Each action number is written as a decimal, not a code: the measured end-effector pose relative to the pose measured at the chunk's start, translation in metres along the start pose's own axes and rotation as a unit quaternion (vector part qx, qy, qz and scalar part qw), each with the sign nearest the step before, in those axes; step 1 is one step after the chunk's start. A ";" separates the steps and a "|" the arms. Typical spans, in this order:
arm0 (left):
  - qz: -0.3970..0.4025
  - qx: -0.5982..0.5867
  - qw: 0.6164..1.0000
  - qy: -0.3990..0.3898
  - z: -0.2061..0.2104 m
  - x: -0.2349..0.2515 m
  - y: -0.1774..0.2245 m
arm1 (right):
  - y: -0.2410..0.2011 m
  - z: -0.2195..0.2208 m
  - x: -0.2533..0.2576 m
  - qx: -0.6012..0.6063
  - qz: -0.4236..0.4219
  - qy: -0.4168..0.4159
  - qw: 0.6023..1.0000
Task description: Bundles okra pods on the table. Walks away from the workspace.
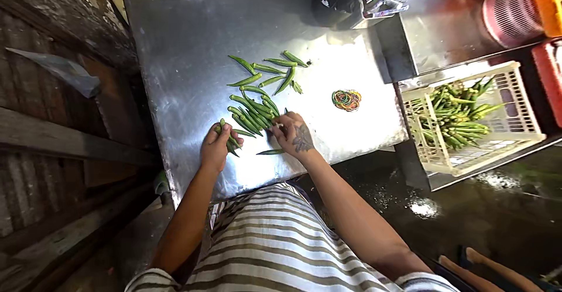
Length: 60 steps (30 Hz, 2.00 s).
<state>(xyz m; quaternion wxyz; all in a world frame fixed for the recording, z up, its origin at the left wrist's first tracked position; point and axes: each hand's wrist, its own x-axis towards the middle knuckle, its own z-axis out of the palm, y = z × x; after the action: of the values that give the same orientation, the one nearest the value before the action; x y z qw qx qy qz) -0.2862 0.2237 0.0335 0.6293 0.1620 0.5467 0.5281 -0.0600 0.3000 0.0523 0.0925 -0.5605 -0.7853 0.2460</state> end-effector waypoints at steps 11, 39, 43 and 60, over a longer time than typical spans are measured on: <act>-0.052 -0.064 0.995 -0.056 -0.016 0.006 0.011 | -0.025 -0.054 0.040 0.047 -0.119 -0.043 0.991; -0.030 -0.195 0.977 0.077 -0.018 -0.014 -0.009 | -0.076 0.027 0.018 0.037 0.020 -0.151 0.988; -0.048 -0.193 0.972 0.121 -0.012 -0.005 -0.003 | -0.059 0.032 0.028 0.014 0.050 -0.149 0.987; 0.021 -0.292 0.955 -0.056 0.002 0.005 -0.008 | -0.093 -0.004 0.045 0.210 0.022 -0.048 0.976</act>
<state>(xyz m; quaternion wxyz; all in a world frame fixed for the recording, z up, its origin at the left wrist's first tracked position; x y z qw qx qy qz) -0.2813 0.2257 0.0249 0.6674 0.0120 0.3290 0.6680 -0.1519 0.3196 0.0953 0.1652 -0.5331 -0.7075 0.4335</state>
